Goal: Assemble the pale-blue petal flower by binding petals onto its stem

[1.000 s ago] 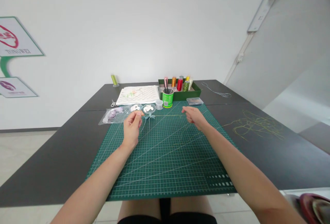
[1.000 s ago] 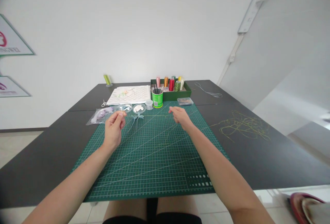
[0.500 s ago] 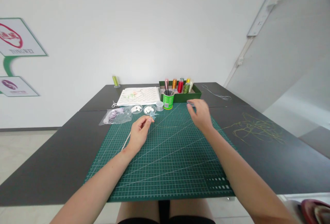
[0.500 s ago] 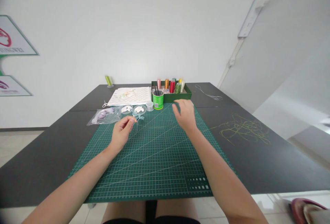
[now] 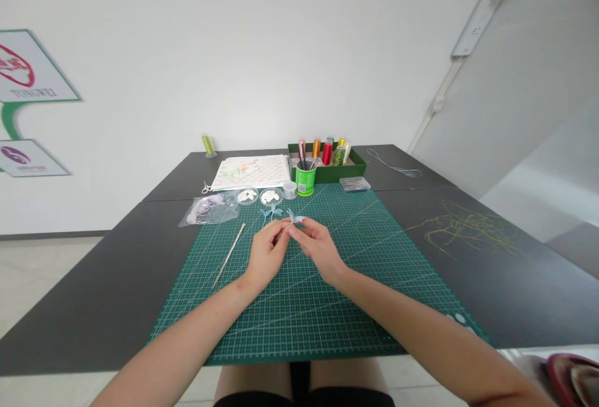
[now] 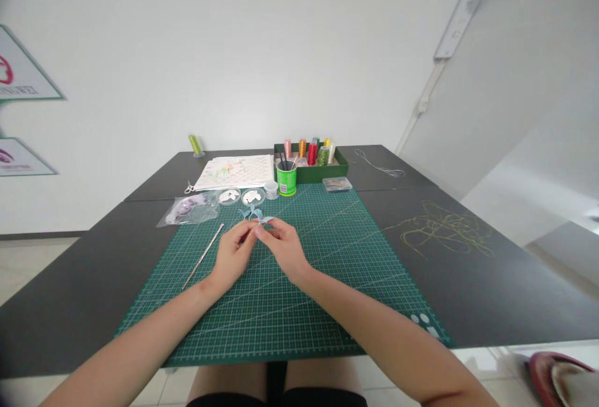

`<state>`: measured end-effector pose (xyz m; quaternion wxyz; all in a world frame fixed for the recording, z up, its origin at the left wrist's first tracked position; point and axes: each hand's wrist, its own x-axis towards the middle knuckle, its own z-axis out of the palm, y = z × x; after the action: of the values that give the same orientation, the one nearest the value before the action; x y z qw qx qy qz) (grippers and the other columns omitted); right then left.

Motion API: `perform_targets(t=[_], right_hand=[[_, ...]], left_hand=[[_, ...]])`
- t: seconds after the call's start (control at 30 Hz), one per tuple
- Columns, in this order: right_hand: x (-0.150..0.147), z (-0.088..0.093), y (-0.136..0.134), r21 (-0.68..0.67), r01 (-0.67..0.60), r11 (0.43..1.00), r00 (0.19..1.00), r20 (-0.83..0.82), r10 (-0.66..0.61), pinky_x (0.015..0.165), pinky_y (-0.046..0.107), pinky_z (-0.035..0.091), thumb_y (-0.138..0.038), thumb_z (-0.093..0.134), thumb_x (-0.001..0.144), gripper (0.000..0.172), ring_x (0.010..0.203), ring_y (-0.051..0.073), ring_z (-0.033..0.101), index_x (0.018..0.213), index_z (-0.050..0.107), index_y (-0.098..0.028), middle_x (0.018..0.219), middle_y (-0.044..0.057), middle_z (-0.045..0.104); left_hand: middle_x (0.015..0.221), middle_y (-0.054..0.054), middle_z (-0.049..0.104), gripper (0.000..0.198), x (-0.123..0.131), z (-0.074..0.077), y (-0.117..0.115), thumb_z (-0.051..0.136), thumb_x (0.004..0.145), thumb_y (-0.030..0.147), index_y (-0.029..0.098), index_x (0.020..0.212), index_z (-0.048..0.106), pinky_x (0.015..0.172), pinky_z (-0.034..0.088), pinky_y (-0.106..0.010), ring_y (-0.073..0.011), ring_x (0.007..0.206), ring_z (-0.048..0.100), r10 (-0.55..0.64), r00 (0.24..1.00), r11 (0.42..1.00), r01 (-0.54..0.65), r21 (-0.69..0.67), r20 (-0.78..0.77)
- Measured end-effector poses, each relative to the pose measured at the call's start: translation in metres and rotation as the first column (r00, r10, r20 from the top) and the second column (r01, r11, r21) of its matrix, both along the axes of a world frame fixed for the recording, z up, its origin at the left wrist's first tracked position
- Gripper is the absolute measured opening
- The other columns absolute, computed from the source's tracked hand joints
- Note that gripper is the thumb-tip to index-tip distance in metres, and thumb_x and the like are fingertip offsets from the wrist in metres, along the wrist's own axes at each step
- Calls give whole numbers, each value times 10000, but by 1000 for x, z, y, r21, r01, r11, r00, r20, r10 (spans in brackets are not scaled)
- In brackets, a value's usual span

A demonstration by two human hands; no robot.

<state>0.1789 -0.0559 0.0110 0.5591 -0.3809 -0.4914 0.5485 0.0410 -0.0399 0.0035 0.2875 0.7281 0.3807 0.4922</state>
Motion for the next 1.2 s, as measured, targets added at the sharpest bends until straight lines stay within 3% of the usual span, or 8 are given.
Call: perform_targets(t=[0.1,0.37,0.5,0.6,0.67,0.77,0.93,1.2], right_hand=[[0,2,-1,-73,42,996,997,-69,-47,431,244,106,-469,797,692,341,457,49,171,864,723,-183,486,-95,309],[5,1,3,-163,-28,986,969,-246,-13,426,235,114,-421,847,632,308,449,29,181,746,705,-173,522,-88,373],[10,3,6,-160,-29,987,969,-247,-12,419,235,114,-433,851,628,317,443,33,165,720,687,-177,488,-106,302],[12,5,7,-155,-13,988,973,-230,-23,415,239,105,-437,854,618,329,437,32,161,686,663,-178,486,-108,291],[12,5,7,-147,-11,989,976,-219,-22,416,238,103,-439,856,615,342,433,28,170,654,640,-176,488,-106,298],[12,3,7,-126,-7,992,984,-177,-15,421,236,113,-436,858,619,343,431,28,201,638,639,-173,476,-98,329],[11,1,7,-109,-23,994,987,-161,5,416,243,107,-430,844,634,315,429,31,204,654,664,-172,485,-82,394],[11,-5,9,-98,0,995,990,-139,-14,419,237,124,-453,844,630,325,428,40,218,656,664,-184,462,-83,385]], left_hand=[[807,-27,657,272,0,-1,-1,491,972,335,180,877,694,626,381,-245,-141,657,515,9,999,1000,-8,24,-51],[652,24,521,282,1,1,-3,478,965,370,177,826,629,558,320,-237,-123,572,425,-46,997,997,42,-71,-57],[647,22,524,319,-2,2,-1,472,968,418,178,803,602,572,362,-240,-122,573,452,-177,984,969,173,-178,-7],[779,-45,625,427,-5,2,2,393,985,485,161,838,629,663,459,-272,-162,708,572,-269,951,926,299,-229,155],[923,-96,677,493,-6,3,5,380,972,546,146,957,666,734,510,-308,-201,837,625,-261,922,910,334,-246,287],[980,-105,715,526,-6,5,9,543,884,616,146,1072,685,777,549,-337,-210,856,666,-214,902,887,341,-313,375],[850,-90,763,522,-5,7,11,820,676,533,134,1002,733,749,584,-348,-199,744,707,-141,909,841,319,-438,391],[749,-84,758,399,-7,13,8,819,691,474,130,888,769,663,595,-311,-175,656,699,-146,928,805,314,-504,343]])
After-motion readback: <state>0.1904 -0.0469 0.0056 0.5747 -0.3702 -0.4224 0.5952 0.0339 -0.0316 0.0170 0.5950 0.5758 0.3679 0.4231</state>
